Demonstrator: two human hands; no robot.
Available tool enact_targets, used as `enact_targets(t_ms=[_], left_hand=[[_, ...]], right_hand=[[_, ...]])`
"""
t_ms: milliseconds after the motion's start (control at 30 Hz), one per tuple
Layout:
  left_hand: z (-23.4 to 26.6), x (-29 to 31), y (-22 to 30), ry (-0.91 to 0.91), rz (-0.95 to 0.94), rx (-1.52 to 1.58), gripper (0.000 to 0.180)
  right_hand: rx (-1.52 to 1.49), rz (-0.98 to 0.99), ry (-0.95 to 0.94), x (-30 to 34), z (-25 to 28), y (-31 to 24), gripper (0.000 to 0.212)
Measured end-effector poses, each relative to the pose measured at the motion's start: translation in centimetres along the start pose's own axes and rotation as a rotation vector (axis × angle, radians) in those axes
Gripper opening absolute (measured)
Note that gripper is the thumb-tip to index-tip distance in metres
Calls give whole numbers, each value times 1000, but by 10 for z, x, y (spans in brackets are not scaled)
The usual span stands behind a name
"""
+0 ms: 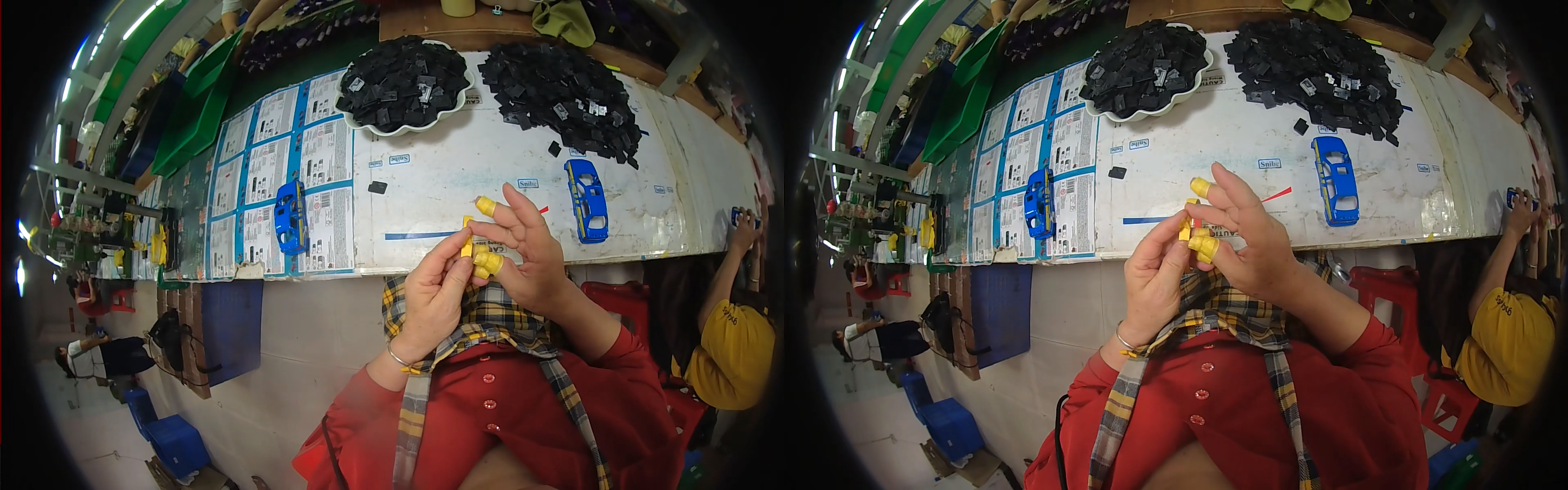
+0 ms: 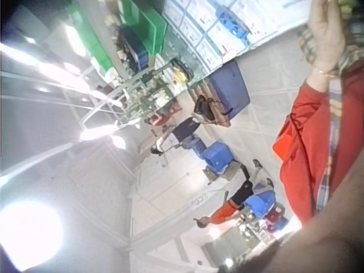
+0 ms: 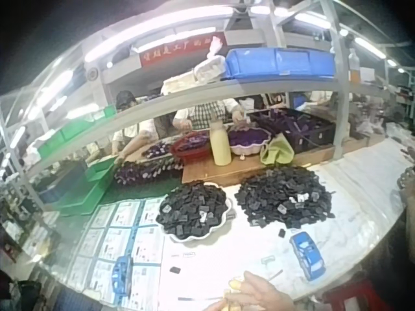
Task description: The person puts protective tape onto their fingers by hand, then picks up toy car shells and installs plastic components into them.
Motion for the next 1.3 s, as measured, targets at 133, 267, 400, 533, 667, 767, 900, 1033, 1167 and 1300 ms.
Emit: enact_targets(t_ms=[133,267,400,533,667,767,900,1033,1167,1300], left_hand=[[1,0,-4,-1,-7,8,39],[0,1,-5,-92,-8,-66,42],[-1,1,-5,-119,-5,-69,48],[-4,1,-1,-90,-8,-91,54],[-6,0,-2,-112,-1,21,61],[-7,0,-4,-107,6,87,63],[-9,-1,-4,-113,-9,144,65],[-9,0,-4,-93,5,198,65],[-7,-1,-4,-89,0,236,65],[-6,-2,-5,-96,1,247,65]], right_hand=[[93,71,-63,-4,3,3,71],[167,121,-31,-6,2,3,69],[214,76,-10,-3,4,1,68],[229,140,10,-3,4,4,69],[266,174,4,-4,3,2,68],[198,123,30,-6,4,1,66],[156,53,20,-7,5,-1,63],[194,72,-25,-8,5,-3,63],[134,25,37,-10,3,-3,62],[258,109,-34,-11,6,1,61]])
Point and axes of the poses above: each hand's wrist, its own x-axis away from the middle knuckle, its own z-axis out of the back of the hand, y = z × x, the point moved 2 cm from there along -x, towards the middle knuckle, and after that the axes turned 5 degrees about z, right-handed, at the moved point
